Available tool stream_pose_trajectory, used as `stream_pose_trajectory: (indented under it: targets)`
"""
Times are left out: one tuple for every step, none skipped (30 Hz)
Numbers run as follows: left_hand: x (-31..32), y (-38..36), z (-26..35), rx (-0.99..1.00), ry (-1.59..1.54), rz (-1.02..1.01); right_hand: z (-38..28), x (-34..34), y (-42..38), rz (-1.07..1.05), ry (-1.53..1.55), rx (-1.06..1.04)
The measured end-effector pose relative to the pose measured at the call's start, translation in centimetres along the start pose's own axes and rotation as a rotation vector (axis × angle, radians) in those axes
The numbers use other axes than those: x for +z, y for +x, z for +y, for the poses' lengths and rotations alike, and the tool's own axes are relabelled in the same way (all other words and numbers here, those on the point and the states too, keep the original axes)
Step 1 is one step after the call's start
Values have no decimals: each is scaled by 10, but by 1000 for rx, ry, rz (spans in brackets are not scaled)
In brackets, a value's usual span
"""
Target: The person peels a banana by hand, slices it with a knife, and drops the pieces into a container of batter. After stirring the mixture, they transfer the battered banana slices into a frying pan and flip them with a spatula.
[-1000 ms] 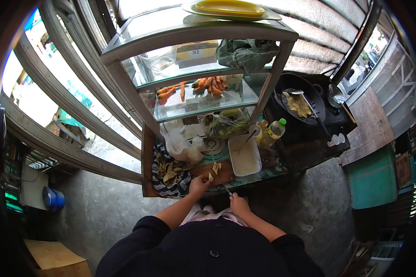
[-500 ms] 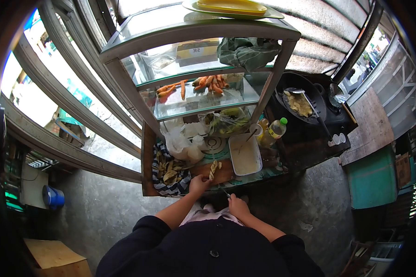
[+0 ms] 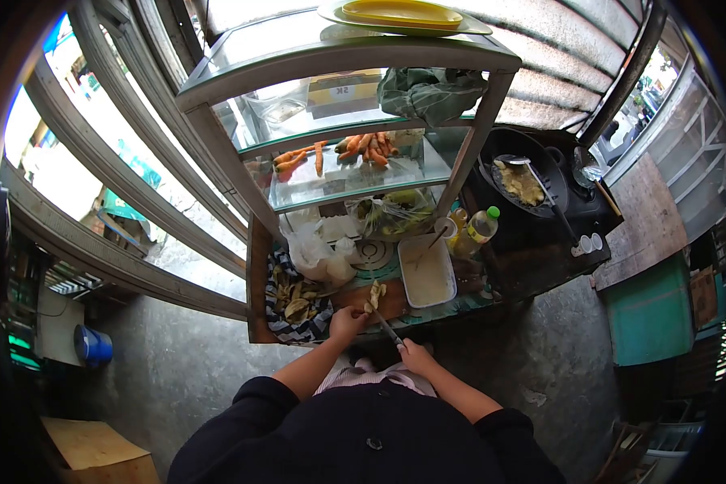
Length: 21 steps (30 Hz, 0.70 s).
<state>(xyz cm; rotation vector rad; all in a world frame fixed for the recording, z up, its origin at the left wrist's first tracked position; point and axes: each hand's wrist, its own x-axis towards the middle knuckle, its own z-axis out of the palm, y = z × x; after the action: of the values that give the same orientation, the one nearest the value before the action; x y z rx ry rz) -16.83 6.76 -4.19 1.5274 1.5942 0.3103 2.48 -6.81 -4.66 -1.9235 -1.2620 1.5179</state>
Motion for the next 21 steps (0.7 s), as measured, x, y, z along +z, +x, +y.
stream_pose_trajectory:
  targets:
    - [1,1,-1,-10,-15,-7,-2,-1,-4,104,-164,-129]
    - [2,3,-2,-17,-29,-15,-5,-1,-8,209,-329,-257]
    - [5,6,-5,-15,-29,-18,-8,-1,-11,212,-329,-255]
    - [9,8,-9,16,-39,5,-11,0,-15,242,-356,-263]
    - [11,10,-14,46,-48,30,-15,1,-17,270,-383,-272]
    - [9,9,-12,45,-47,31,-17,3,-18,269,-383,-273]
    - [8,8,-10,39,-36,28,-18,4,-19,271,-399,-268]
    - [7,7,-9,34,-26,25,-18,5,-20,273,-415,-263]
    - [9,8,-11,33,-26,24,-17,6,-20,272,-415,-261]
    - [11,9,-13,53,-36,28,-16,7,-20,266,-435,-248]
    - [12,11,-16,72,-47,34,-15,8,-19,259,-455,-235]
    - [12,11,-17,71,-46,34,-15,8,-19,257,-454,-235]
    - [13,11,-17,71,-52,32,-16,9,-20,253,-490,-230]
    - [14,11,-17,72,-58,28,-17,9,-20,250,-527,-225]
    - [14,12,-18,72,-57,28,-16,10,-20,249,-527,-225]
    - [15,13,-19,62,-66,27,-16,11,-19,247,-536,-229]
    - [16,14,-19,52,-74,28,-15,11,-19,244,-545,-234]
    - [15,14,-19,51,-74,29,-17,11,-19,243,-546,-235]
    - [15,14,-19,40,-87,21,-18,11,-20,253,-544,-228]
    - [14,14,-19,28,-99,13,-19,11,-22,262,-542,-220]
    - [13,11,-16,27,-100,12,-19,10,-23,261,-543,-219]
